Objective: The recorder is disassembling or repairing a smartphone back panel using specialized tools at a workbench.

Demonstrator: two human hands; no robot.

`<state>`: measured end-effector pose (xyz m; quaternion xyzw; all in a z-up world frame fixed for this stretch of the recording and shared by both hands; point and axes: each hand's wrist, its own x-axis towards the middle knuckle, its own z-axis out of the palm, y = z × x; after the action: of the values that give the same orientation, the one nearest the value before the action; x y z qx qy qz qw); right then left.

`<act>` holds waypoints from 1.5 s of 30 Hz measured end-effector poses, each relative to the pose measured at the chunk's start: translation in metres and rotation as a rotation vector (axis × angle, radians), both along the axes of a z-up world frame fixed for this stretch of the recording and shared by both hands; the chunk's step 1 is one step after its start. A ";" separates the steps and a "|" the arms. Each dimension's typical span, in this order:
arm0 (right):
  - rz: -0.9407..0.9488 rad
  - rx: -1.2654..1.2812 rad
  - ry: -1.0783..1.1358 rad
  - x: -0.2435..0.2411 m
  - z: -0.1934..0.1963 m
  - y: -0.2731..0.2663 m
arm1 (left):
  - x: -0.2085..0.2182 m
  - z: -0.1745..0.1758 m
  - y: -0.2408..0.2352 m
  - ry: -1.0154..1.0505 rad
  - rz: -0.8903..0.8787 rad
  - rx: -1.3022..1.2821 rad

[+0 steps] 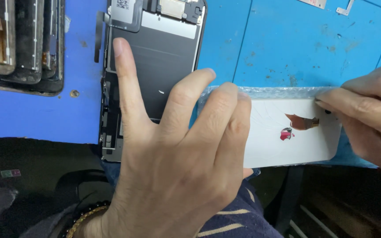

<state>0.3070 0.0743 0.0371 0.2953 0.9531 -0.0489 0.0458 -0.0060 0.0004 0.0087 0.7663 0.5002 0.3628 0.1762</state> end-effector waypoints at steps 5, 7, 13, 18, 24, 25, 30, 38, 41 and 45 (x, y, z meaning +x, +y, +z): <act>0.012 0.019 0.025 -0.044 0.010 0.002 | 0.000 0.002 0.000 0.041 0.010 0.006; 0.024 0.018 0.056 -0.056 0.011 0.006 | -0.001 0.002 0.000 0.054 0.013 0.008; 0.009 -0.022 0.074 -0.040 0.004 0.006 | -0.001 -0.003 0.000 0.040 0.039 0.017; -0.050 -0.037 0.056 -0.028 0.000 0.003 | -0.003 -0.002 0.000 0.053 0.035 0.022; -0.082 -0.053 0.118 -0.056 0.008 0.005 | -0.001 0.005 0.000 0.074 0.041 0.001; -0.080 -0.049 0.125 -0.058 0.009 0.006 | -0.002 0.008 0.001 0.081 0.042 0.006; -0.060 -0.057 0.124 -0.060 0.013 0.008 | -0.001 0.016 0.002 0.042 0.000 -0.031; 0.018 -0.079 0.218 -0.095 0.024 0.011 | 0.000 0.018 0.000 0.054 0.036 -0.035; 0.004 -0.076 0.204 -0.106 0.027 0.009 | -0.002 0.020 0.000 0.070 0.032 -0.043; 0.019 -0.076 0.180 -0.121 0.035 0.007 | -0.002 0.019 -0.003 0.081 0.050 -0.050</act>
<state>0.1855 0.0809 0.0717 0.2788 0.9535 -0.1108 -0.0285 -0.0084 -0.0023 0.0281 0.7630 0.5348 0.3231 0.1657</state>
